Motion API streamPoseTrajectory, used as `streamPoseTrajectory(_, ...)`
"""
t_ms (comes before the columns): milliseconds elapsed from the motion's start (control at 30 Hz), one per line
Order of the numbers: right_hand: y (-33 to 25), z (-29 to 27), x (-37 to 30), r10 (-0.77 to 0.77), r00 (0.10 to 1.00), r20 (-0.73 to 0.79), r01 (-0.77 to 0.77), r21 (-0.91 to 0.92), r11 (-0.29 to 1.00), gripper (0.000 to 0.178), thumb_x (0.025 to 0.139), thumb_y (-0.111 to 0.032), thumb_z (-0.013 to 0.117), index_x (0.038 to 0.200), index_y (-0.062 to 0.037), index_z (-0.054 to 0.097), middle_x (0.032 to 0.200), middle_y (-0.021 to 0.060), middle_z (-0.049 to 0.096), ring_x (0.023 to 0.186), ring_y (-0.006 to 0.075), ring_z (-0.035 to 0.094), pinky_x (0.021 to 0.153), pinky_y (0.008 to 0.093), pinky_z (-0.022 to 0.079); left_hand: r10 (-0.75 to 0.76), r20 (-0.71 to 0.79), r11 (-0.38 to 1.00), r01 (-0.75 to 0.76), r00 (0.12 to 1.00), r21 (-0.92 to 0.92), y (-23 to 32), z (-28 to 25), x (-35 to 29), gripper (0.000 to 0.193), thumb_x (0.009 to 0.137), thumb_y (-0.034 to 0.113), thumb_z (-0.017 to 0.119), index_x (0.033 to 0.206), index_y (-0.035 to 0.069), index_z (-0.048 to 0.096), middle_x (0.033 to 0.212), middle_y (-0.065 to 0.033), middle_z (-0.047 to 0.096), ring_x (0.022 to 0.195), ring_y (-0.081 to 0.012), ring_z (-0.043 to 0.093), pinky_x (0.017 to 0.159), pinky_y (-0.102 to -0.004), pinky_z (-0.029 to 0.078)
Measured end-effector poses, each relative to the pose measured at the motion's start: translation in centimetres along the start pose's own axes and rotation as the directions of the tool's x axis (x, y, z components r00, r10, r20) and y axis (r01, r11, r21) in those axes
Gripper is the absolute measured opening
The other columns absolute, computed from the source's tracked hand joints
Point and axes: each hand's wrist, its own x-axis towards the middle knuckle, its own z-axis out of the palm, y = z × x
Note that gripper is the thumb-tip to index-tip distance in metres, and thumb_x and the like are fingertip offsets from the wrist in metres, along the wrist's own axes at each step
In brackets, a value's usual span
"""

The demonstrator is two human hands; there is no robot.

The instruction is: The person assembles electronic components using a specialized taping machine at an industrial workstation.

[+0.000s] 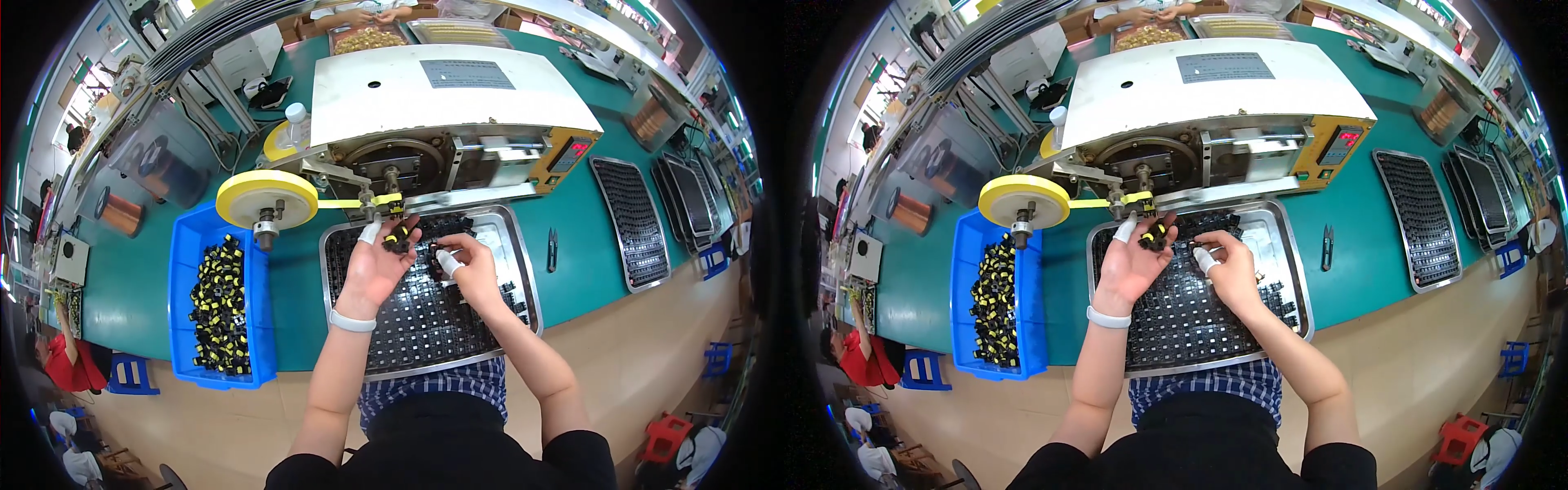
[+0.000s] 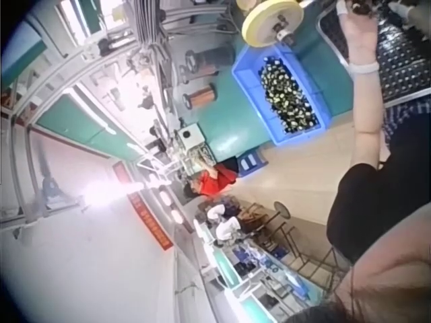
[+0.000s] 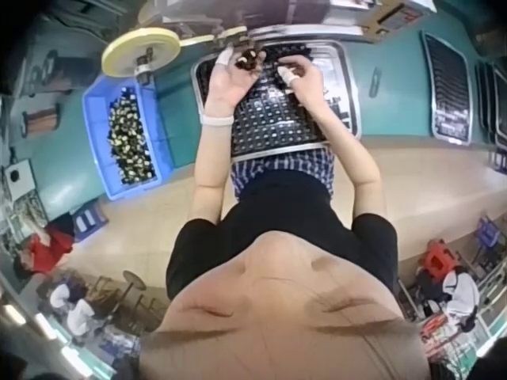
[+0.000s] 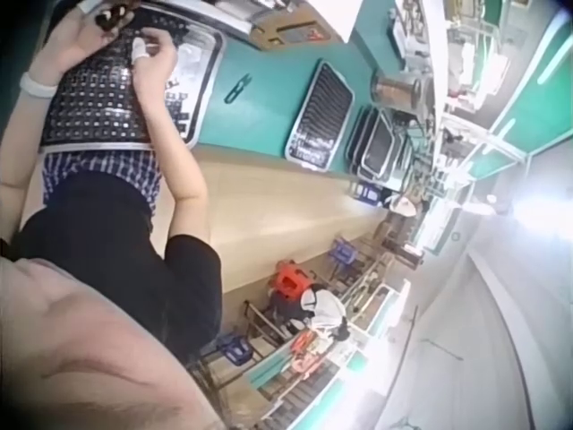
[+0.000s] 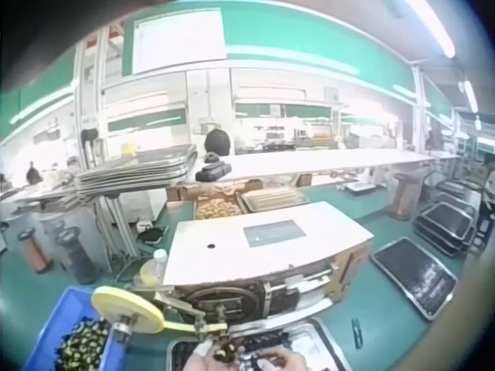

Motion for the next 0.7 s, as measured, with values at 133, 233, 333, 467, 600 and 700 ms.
streamPoseTrajectory(133, -0.1, -0.2, 0.0, -0.012, 0.999, -0.030, 0.016, 0.133, 0.991, 0.021, 0.084, -0.001, 0.065, 0.105, 0.0019, 0.064, 0.089, 0.0068, 0.065, 0.073, 0.0093, 0.062, 0.063, 0.0229, 0.049, 0.010, 0.047, 1.000, -0.009, 0.999, -0.020, -0.5, 0.7, 0.6, 0.031, 0.097, 0.033, 0.050, 0.114, 0.008, 0.058, 0.118, -0.0103, 0.058, 0.101, -0.0217, 0.056, 0.076, -0.0305, 0.046)
streamPoseTrajectory(233, -0.9, 0.1, 0.1, -0.027, 0.993, -0.114, 0.058, 0.276, 0.960, 0.019, 0.086, 0.001, 0.064, 0.105, 0.0031, 0.063, 0.091, 0.0065, 0.065, 0.075, 0.0087, 0.062, 0.065, 0.0216, 0.050, -0.025, 0.081, 0.996, 0.031, 0.996, -0.080, -0.5, 0.4, 0.3, 0.027, 0.094, 0.031, 0.052, 0.109, 0.008, 0.058, 0.106, -0.0070, 0.058, 0.092, -0.0201, 0.055, 0.069, -0.0299, 0.045)
streamPoseTrajectory(333, -1.3, 0.6, 0.5, -0.104, 0.984, -0.144, 0.135, 0.229, 0.964, 0.020, 0.089, 0.001, 0.061, 0.108, 0.0036, 0.061, 0.099, 0.0093, 0.067, 0.087, 0.0126, 0.064, 0.076, 0.0251, 0.054, -0.115, 0.168, 0.970, 0.147, 0.979, -0.191, -0.5, -0.6, -0.9, 0.023, 0.091, 0.029, 0.052, 0.101, 0.009, 0.057, 0.090, -0.0032, 0.055, 0.079, -0.0181, 0.053, 0.060, -0.0288, 0.042)
streamPoseTrajectory(467, -3.2, 3.0, 1.1, -0.168, 0.983, -0.068, 0.181, 0.292, 0.939, 0.020, 0.087, 0.002, 0.062, 0.107, 0.0038, 0.062, 0.101, 0.0088, 0.068, 0.088, 0.0111, 0.064, 0.078, 0.0234, 0.052, 0.015, 0.019, 0.995, -0.013, 1.000, -0.094, 0.0, -0.5, -1.7, 0.028, 0.094, 0.036, 0.046, 0.100, 0.010, 0.055, 0.090, -0.0041, 0.056, 0.080, -0.0190, 0.053, 0.060, -0.0284, 0.041)
streamPoseTrajectory(600, -4.4, 5.1, 1.4, -0.187, 0.979, -0.082, 0.203, 0.297, 0.933, 0.016, 0.087, 0.003, 0.061, 0.103, 0.0049, 0.064, 0.095, 0.0117, 0.068, 0.074, 0.0139, 0.068, 0.066, 0.0247, 0.054, 0.147, -0.116, 0.985, -0.155, 0.982, -0.070, 0.1, -1.1, -1.3, 0.027, 0.095, 0.038, 0.045, 0.093, 0.013, 0.054, 0.089, -0.0026, 0.057, 0.081, -0.0185, 0.053, 0.062, -0.0299, 0.042)
streamPoseTrajectory(700, -4.9, 5.6, 1.2, -0.224, 0.970, -0.096, 0.241, 0.270, 0.932, 0.016, 0.086, 0.004, 0.062, 0.101, 0.0043, 0.065, 0.094, 0.0109, 0.068, 0.076, 0.0149, 0.068, 0.067, 0.0254, 0.054, 0.143, -0.101, 0.983, -0.154, 0.985, -0.104, 0.3, -1.8, -1.2, 0.026, 0.096, 0.036, 0.044, 0.088, 0.013, 0.053, 0.086, -0.0011, 0.056, 0.080, -0.0178, 0.053, 0.063, -0.0298, 0.042)
